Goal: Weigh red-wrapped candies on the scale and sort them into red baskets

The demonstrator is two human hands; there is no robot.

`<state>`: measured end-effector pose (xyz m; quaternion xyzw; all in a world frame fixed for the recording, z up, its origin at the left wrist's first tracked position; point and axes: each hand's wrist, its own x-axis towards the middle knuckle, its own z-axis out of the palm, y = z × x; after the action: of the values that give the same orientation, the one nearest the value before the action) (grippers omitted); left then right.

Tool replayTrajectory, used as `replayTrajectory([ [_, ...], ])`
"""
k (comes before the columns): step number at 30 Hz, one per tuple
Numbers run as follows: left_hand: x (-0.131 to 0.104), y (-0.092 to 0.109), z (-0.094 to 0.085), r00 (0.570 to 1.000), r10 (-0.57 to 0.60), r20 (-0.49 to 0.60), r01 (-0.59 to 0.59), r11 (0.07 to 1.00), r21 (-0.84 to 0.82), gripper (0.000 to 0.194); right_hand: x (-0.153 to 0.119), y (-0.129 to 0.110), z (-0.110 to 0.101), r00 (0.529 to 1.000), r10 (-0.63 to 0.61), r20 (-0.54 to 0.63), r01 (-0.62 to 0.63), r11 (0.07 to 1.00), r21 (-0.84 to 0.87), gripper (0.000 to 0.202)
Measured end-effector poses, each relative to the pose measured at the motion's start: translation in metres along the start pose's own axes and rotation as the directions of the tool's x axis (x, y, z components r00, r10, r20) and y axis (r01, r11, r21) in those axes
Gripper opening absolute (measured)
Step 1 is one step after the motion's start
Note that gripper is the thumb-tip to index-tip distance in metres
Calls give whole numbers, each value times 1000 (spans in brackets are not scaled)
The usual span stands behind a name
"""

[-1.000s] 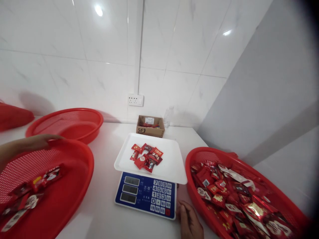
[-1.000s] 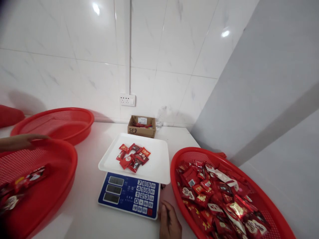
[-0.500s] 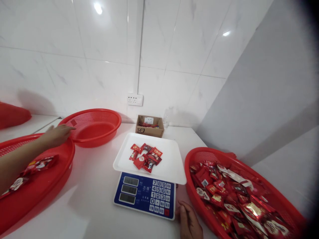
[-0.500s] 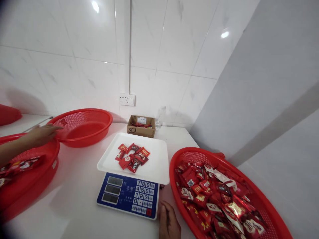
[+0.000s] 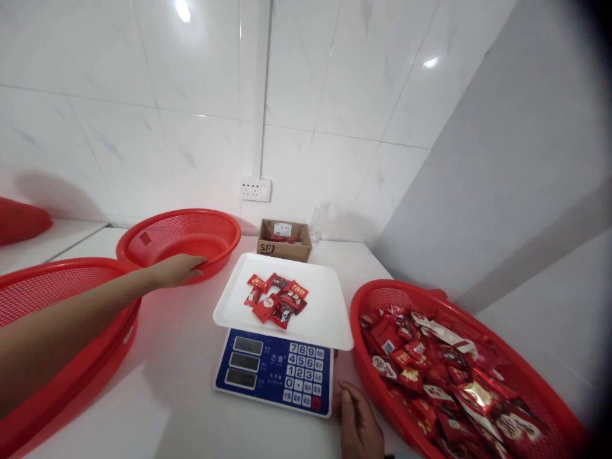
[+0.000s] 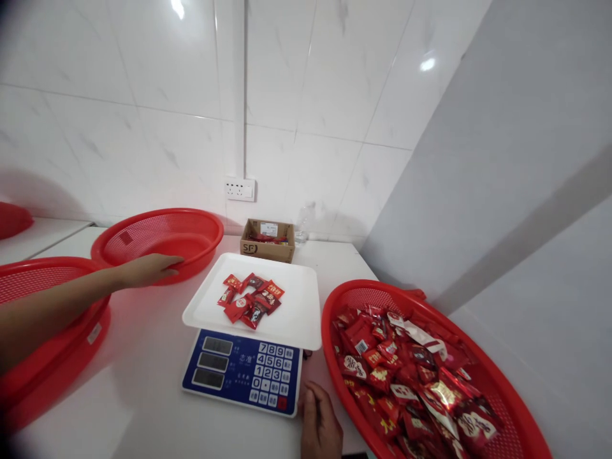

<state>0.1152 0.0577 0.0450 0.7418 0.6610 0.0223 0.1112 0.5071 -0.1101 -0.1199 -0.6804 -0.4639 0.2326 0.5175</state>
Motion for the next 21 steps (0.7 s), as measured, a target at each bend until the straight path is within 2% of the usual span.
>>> replayTrajectory([
  [3, 3, 5, 4, 995, 90, 49, -91, 996, 6, 48, 0, -1, -1, 1000, 6, 22, -7, 1000, 9, 58],
  [7, 2, 12, 11, 997, 81, 4, -81, 994, 71, 55, 3, 7, -4, 999, -6, 44, 5, 1000, 22, 56],
  [11, -20, 13, 14, 997, 51, -54, -37, 972, 233, 62, 9, 19, -7, 991, -58, 118, 54, 998, 32, 52],
  [13, -36, 4, 14, 996, -43, -73, 65, 942, 330, 64, 10, 22, -8, 991, -53, 122, 49, 998, 39, 50],
  [15, -50, -13, 14, 978, -186, -98, 210, 899, 384, 66, 10, 23, -8, 990, -43, 136, 36, 998, 51, 49],
  [17, -59, -34, 15, 949, -296, -104, 314, 885, 345, 72, 10, 23, -9, 988, -35, 152, 25, 998, 62, 48],
  [21, -63, -71, 15, 941, -336, -46, 339, 925, 169, 79, 10, 24, -9, 986, -10, 167, 0, 998, 61, 49],
])
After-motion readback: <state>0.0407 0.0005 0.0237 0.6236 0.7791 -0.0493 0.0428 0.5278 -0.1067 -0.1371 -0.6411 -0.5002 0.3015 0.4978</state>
